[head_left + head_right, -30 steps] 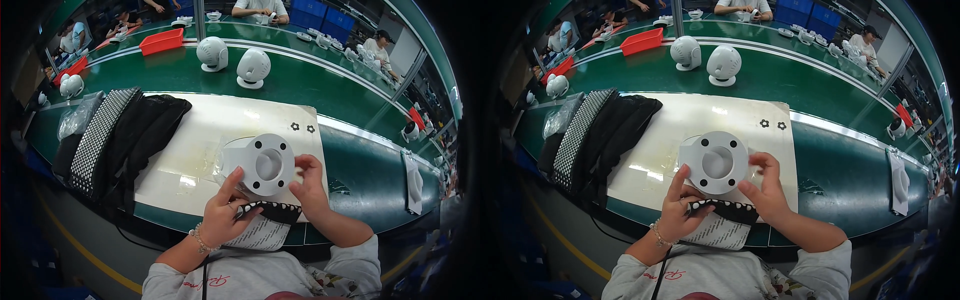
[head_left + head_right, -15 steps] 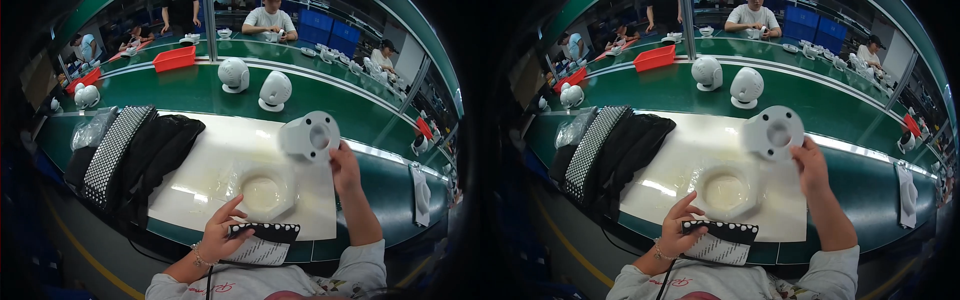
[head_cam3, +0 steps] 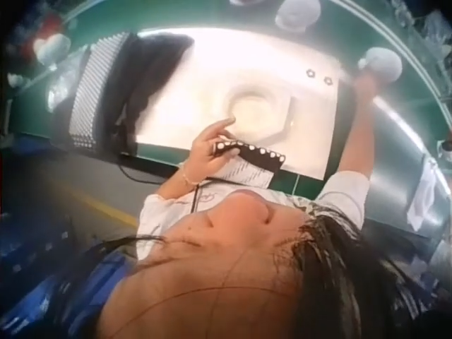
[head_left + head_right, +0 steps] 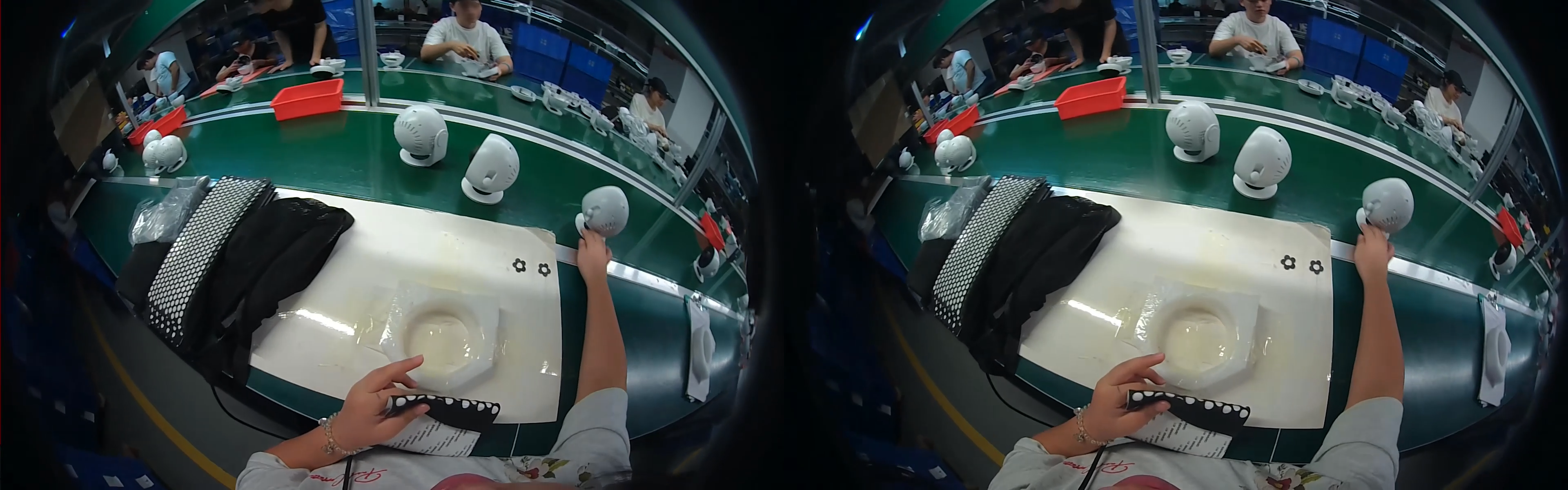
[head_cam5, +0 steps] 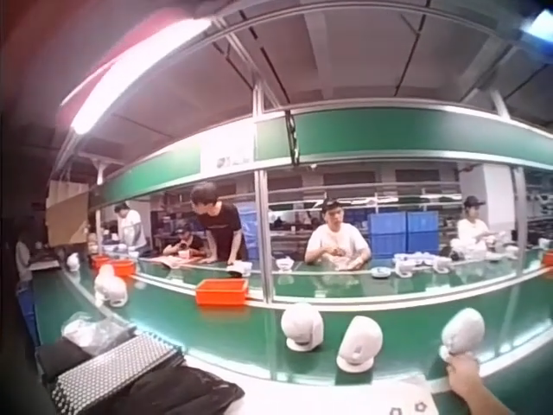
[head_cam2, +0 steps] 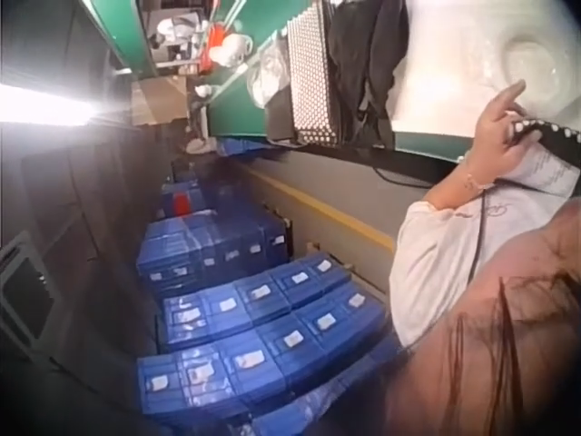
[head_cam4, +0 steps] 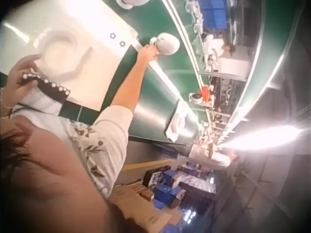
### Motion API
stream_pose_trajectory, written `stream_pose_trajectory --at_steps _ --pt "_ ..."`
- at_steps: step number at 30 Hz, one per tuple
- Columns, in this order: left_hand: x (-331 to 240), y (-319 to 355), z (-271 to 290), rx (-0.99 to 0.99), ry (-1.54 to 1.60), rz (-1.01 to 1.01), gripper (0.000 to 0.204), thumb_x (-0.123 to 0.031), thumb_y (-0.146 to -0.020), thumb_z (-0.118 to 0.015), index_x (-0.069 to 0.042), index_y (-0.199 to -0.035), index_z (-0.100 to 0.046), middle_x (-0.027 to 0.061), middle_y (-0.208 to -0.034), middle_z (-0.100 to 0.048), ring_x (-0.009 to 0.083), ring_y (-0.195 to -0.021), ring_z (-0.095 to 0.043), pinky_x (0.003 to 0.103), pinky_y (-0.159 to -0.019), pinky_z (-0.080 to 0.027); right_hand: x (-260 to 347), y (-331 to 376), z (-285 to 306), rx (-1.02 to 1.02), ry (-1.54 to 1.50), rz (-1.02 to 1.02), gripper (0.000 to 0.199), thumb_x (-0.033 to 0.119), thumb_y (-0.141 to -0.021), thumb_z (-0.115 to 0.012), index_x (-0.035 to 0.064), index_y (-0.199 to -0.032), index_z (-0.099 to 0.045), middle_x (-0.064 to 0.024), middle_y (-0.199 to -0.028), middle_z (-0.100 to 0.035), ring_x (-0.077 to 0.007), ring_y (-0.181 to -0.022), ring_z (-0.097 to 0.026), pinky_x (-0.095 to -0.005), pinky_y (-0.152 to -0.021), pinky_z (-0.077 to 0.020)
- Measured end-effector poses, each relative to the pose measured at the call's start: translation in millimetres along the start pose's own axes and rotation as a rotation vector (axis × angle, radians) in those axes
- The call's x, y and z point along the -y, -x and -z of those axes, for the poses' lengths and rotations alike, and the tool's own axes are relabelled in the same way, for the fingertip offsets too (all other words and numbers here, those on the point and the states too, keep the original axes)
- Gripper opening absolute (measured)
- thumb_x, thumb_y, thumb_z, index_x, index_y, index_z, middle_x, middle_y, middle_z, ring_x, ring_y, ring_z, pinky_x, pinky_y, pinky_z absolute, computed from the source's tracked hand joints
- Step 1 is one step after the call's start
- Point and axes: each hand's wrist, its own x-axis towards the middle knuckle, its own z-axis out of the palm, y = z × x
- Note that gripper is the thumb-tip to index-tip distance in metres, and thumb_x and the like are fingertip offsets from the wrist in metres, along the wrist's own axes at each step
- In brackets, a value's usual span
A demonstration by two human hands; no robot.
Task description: Assembling components into white security camera housings on a factory production line.
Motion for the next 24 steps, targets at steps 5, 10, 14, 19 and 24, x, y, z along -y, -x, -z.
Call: stream_pose_trajectory --at_steps 5,10,14,19,24 --pt "-1.8 -1.9 -0.9 0.053 -0.035 0.012 0.016 -0.004 -0.067 -0.072 0.001 -0.077 -0.060 0.0131 -0.118 -0.051 0.0179 -0.081 -0.059 0.027 -0.067 -0.049 88.2 13.0 30.1 0.224 -0.600 0.369 0.028 0.022 -0.084 -0.050 0.0049 -0.105 -0.058 -0.0137 -0.104 -0.058 -0.0277 -0.100 -0.053 -0.0366 -0.089 -0.0371" --pt "-0.3 -2.0 -2.4 0.030 -0.020 -0.002 0.017 -0.006 -0.067 -0.072 0.000 -0.078 -0.059 0.0102 -0.115 -0.055 0.0167 -0.078 -0.059 0.026 -0.067 -0.048 170.5 7.5 15.9 0.507 -0.303 0.441 0.042 0.034 -0.086 -0.046 0.0057 -0.116 -0.050 -0.0129 -0.122 -0.048 -0.0262 -0.112 -0.045 -0.0350 -0.094 -0.0319" --pt "2.6 2.0 0.6 0.051 -0.006 0.045 0.015 -0.003 -0.067 -0.071 0.002 -0.076 -0.061 0.0129 -0.112 -0.055 0.0168 -0.081 -0.059 0.026 -0.068 -0.049 198.0 -9.6 -13.9 0.464 -0.154 0.273 0.061 0.047 -0.087 -0.040 0.0080 -0.133 -0.030 -0.0129 -0.135 -0.035 -0.0267 -0.125 -0.031 -0.0407 -0.102 -0.0197" --pt "5.7 4.9 3.5 0.019 -0.026 0.057 0.014 -0.003 -0.068 -0.071 0.001 -0.078 -0.062 0.0110 -0.111 -0.056 0.0155 -0.079 -0.059 0.027 -0.071 -0.048 195.8 -13.6 -22.2 0.159 -0.042 0.292 0.050 0.037 -0.081 -0.054 0.0112 -0.123 -0.041 -0.0108 -0.121 -0.046 -0.0278 -0.114 -0.042 -0.0469 -0.091 -0.0328" --pt "2.8 4.7 -0.4 0.002 0.020 -0.040 0.013 -0.005 -0.070 -0.070 0.000 -0.076 -0.060 0.0110 -0.111 -0.056 0.0169 -0.077 -0.058 0.028 -0.071 -0.047 148.4 -28.3 13.6 -0.233 -0.391 0.521 0.017 0.020 -0.077 -0.062 0.0056 -0.084 -0.060 -0.0124 -0.079 -0.059 -0.0317 -0.078 -0.055 -0.0366 -0.070 -0.0421"
